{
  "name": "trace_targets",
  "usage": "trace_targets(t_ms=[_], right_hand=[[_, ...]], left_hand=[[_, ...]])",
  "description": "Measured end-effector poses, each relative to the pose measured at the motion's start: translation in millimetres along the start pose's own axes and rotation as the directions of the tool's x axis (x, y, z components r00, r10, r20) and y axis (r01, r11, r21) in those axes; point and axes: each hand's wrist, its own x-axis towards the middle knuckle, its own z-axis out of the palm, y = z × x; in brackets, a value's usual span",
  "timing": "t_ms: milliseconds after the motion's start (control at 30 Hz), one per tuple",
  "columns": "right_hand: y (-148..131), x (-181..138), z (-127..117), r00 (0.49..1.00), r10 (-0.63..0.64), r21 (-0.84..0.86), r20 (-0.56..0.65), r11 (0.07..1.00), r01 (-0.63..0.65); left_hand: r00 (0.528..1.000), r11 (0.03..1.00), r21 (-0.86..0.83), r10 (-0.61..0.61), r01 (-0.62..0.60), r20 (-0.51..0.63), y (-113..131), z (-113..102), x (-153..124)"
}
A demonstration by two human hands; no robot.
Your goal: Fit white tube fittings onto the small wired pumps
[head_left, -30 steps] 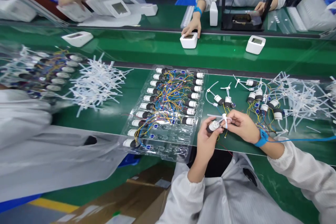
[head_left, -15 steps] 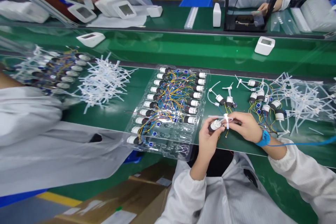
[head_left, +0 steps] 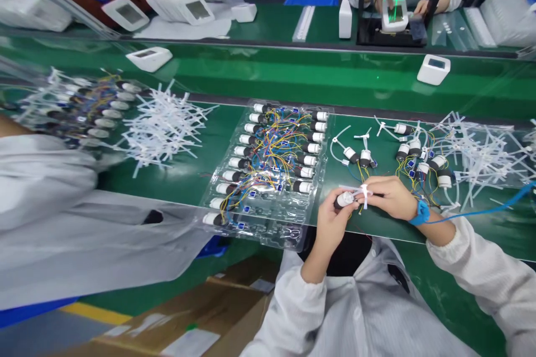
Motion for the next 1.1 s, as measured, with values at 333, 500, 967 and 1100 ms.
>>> trace_targets(t_ms=[333,500,967,1100], right_hand=[[-3,2,3,0.998,-0.022,-0.010,-0.054,1.000,0.021],[-3,-1,4,0.998,-0.067,-0.025,-0.008,0.997,0.067],[3,3,14,0.951,0.309,0.375,-0.008,0.883,-0.284],[6,2,19,0.920,0.391,0.537,0.025,0.771,-0.342]], left_hand=[[0.998,1.000,-0.027,-0.011,0.009,-0.062,-15,-3,3],[0.999,0.998,-0.050,-0.031,0.029,-0.023,-17,-5,1],[1.000,0.995,-0.095,0.015,-0.015,0.000,-12,-2,-1],[1.000,0.989,-0.150,-0.004,0.007,0.019,-16,-3,1]])
